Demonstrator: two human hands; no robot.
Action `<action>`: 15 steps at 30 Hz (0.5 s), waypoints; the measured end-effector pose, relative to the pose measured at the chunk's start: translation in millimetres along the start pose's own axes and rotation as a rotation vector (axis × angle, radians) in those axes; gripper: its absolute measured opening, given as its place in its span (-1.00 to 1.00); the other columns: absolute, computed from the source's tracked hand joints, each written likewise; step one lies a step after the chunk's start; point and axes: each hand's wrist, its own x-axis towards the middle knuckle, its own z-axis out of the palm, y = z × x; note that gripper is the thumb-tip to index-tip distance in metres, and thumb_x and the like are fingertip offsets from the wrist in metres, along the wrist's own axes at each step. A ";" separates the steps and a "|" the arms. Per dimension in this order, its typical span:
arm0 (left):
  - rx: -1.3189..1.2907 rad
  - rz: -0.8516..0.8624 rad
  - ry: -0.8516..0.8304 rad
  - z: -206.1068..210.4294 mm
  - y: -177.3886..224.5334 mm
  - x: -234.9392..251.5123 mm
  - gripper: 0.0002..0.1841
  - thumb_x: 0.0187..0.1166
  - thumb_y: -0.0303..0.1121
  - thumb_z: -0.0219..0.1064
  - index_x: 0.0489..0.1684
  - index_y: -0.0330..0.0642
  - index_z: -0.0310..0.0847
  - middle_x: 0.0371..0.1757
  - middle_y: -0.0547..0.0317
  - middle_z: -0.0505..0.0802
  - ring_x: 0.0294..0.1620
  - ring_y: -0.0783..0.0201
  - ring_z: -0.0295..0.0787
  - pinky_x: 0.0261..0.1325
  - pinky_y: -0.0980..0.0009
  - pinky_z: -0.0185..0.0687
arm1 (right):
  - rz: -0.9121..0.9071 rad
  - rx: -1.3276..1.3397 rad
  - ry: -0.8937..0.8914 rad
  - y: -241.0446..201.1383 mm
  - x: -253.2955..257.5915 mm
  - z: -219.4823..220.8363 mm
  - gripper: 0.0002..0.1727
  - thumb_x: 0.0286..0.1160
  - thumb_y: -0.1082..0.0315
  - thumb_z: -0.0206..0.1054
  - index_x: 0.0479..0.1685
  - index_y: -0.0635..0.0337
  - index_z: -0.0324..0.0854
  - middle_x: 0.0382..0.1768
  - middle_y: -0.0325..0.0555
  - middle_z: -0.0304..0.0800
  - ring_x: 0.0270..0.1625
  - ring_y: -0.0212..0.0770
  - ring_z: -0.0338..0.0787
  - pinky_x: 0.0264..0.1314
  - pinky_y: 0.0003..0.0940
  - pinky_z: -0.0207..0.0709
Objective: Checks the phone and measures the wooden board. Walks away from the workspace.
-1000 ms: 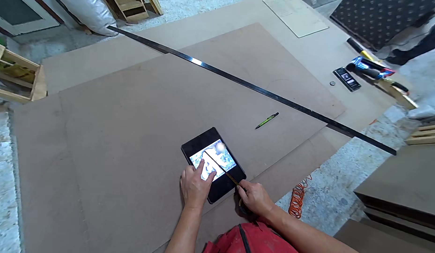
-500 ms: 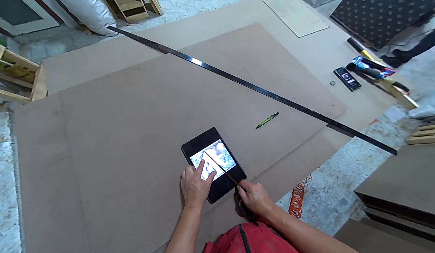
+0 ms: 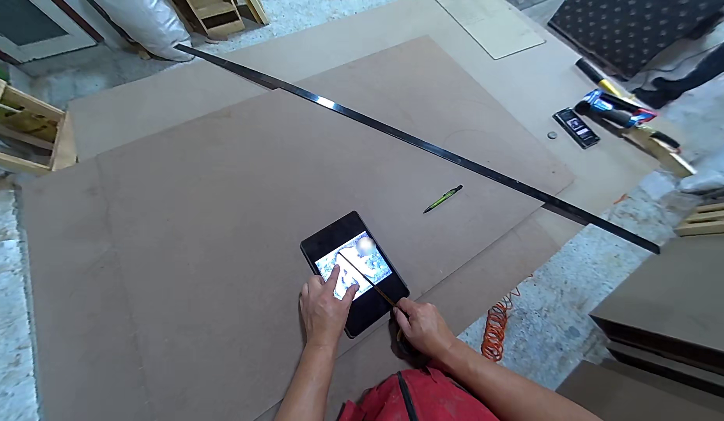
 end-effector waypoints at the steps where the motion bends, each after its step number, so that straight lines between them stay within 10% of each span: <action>1: 0.001 0.001 0.000 0.0 -0.1 -0.2 -0.30 0.30 0.33 0.52 0.45 0.25 0.74 0.03 -0.08 0.78 0.08 -0.07 0.72 0.18 -0.04 0.65 | -0.004 0.000 0.003 0.3 -0.1 0.3 -0.55 0.75 -0.01 -0.04 -0.18 0.05 0.69 -0.44 -0.10 0.79 -0.28 -0.09 0.86 -0.23 -0.01 0.67; 15: 0.010 0.018 0.019 1.9 -1.8 -0.1 -0.29 0.29 0.36 0.51 0.43 0.24 0.76 0.00 -0.05 0.77 0.05 -0.05 0.71 0.14 -0.02 0.65 | -0.004 -0.014 -0.010 0.3 0.2 -0.3 -0.54 0.76 0.00 -0.06 -0.17 0.06 0.68 -0.42 -0.09 0.80 -0.25 -0.09 0.87 -0.21 -0.03 0.67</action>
